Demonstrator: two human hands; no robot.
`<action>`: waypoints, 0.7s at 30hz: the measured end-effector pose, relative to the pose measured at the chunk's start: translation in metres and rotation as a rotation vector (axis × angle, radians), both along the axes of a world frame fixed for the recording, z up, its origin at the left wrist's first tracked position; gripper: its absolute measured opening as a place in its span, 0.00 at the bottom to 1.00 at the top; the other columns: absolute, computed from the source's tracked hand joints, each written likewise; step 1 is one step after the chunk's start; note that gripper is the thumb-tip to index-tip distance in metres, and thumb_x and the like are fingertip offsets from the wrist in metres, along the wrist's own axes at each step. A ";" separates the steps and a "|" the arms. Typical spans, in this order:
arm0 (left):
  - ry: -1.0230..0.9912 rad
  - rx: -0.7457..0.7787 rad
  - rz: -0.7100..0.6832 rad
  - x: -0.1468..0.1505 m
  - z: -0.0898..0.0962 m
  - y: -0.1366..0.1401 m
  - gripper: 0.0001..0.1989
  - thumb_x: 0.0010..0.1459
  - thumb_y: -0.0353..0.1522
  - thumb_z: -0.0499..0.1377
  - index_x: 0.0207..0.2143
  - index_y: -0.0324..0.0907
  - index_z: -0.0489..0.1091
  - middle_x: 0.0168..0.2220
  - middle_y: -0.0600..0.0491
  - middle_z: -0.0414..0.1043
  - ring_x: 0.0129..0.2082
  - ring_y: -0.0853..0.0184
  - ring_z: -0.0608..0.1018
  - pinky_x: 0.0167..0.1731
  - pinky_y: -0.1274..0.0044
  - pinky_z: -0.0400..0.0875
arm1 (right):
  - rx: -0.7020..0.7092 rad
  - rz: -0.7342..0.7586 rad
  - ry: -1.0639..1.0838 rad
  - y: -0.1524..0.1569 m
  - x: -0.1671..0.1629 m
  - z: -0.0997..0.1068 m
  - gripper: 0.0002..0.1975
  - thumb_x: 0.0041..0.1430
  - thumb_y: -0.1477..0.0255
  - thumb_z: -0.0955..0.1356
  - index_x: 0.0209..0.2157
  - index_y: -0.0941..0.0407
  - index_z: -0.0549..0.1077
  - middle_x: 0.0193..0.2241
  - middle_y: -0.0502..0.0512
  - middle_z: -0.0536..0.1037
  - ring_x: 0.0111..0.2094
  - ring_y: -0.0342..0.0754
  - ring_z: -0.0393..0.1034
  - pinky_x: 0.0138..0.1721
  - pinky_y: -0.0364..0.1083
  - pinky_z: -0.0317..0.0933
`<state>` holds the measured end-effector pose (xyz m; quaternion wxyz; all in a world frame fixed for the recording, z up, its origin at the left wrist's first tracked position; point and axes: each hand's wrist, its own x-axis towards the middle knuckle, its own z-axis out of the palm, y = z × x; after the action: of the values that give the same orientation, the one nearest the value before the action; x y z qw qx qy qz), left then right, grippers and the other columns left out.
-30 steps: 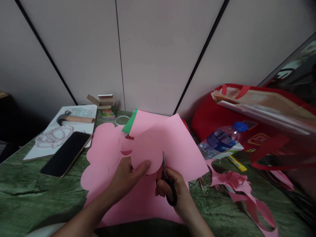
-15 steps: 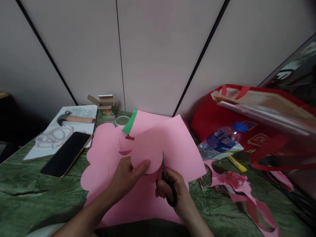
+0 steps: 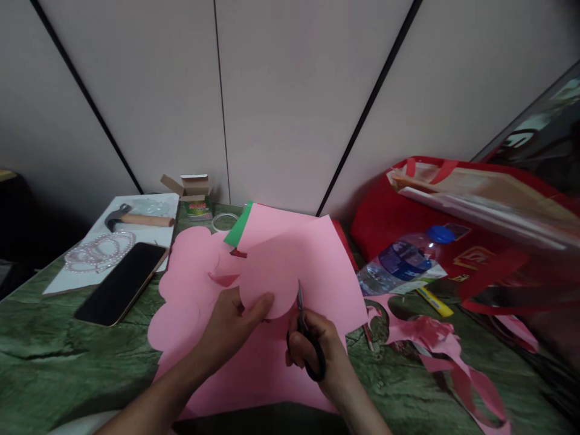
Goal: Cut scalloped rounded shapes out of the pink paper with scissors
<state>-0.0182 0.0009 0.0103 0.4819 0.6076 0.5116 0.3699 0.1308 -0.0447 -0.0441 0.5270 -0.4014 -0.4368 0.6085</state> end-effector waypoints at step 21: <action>-0.197 -0.232 -0.060 0.012 0.004 -0.011 0.17 0.48 0.34 0.58 0.11 0.40 0.59 0.07 0.61 0.58 0.07 0.77 0.60 0.10 0.84 0.56 | 0.018 -0.013 -0.040 0.001 -0.010 0.005 0.11 0.45 0.67 0.70 0.23 0.57 0.65 0.18 0.46 0.64 0.20 0.41 0.59 0.22 0.41 0.52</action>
<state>-0.0059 -0.0106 0.0146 0.6074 0.5236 0.4830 0.3515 0.1212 -0.0436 -0.0395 0.5260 -0.4115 -0.4499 0.5929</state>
